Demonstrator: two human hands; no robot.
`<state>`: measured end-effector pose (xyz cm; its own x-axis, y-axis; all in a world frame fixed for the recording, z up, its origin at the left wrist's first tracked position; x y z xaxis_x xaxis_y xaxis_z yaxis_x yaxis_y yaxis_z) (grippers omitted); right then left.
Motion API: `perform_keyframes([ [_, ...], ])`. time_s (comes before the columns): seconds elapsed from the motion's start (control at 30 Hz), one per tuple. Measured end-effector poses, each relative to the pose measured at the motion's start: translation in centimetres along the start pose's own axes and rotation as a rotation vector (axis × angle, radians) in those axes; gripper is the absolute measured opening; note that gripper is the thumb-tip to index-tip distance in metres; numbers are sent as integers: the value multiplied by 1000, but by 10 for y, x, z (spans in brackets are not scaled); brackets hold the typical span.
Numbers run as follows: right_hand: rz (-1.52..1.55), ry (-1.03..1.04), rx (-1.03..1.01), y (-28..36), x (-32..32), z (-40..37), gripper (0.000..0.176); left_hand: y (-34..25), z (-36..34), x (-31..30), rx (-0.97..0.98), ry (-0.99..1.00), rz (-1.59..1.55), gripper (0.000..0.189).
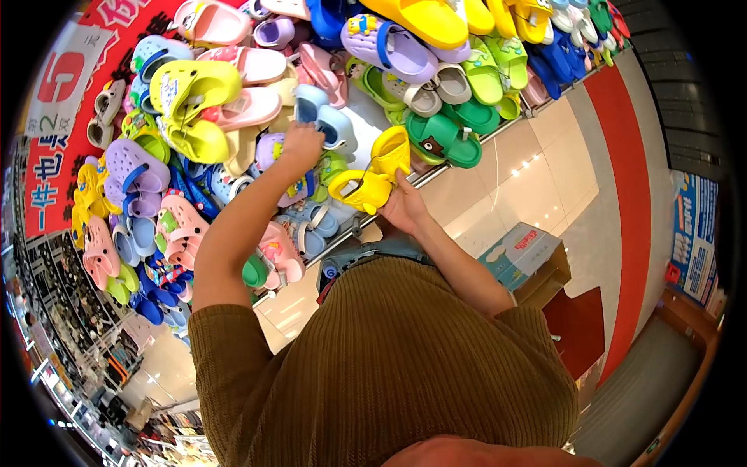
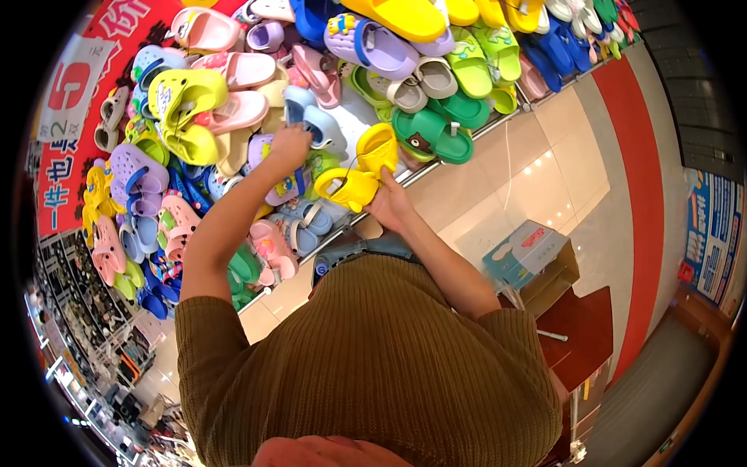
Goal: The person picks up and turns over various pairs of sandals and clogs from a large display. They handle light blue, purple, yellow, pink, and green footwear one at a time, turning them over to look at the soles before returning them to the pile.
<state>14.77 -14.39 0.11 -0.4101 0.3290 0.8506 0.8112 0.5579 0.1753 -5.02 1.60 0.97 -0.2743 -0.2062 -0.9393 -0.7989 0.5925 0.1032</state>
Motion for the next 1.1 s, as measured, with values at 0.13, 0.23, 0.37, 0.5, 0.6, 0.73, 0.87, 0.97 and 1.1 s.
perform_keyframes([
  [0.13, 23, -34, 34, -3, -9, 6, 61, 12, -7, -26, 23, -24, -331, 24],
  [0.23, 48, -112, 56, -18, -16, 27, 60, 36, -15, -35, 133, -140, -579, 24],
  [0.37, 79, -315, 25, -23, -11, 41, 56, 41, -26, -61, 100, -165, -756, 23],
  [0.5, 150, -540, -62, -20, -16, 62, 45, 48, -32, -89, 102, -343, -871, 20],
  [0.6, 31, -682, -72, -18, -12, 56, 39, 45, -41, -100, 85, -465, -1011, 19],
  [0.73, -1, -785, -62, -23, -52, 85, 33, 38, -70, -117, -88, -500, -1418, 21],
  [0.87, -81, -882, -219, -31, -47, 85, 30, 31, -116, -127, -209, -694, -1703, 31],
  [0.97, -49, -891, -334, -30, -42, 86, 30, 9, -153, -118, -148, -799, -2073, 31],
  [1.1, -168, -807, -334, -32, -55, 95, 34, -17, -196, -102, -152, -926, -2332, 35],
])
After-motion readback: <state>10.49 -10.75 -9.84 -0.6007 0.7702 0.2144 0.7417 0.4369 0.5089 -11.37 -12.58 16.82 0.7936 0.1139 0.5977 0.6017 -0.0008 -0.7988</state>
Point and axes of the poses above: each hand's wrist, its own z-axis towards the middle knuckle, its own x-axis out of the palm, y = z × x, the point moved 5 cm from there along z, towards the middle knuckle, and after that the axes turned 1 degree about -x, right-handed, at the moved point
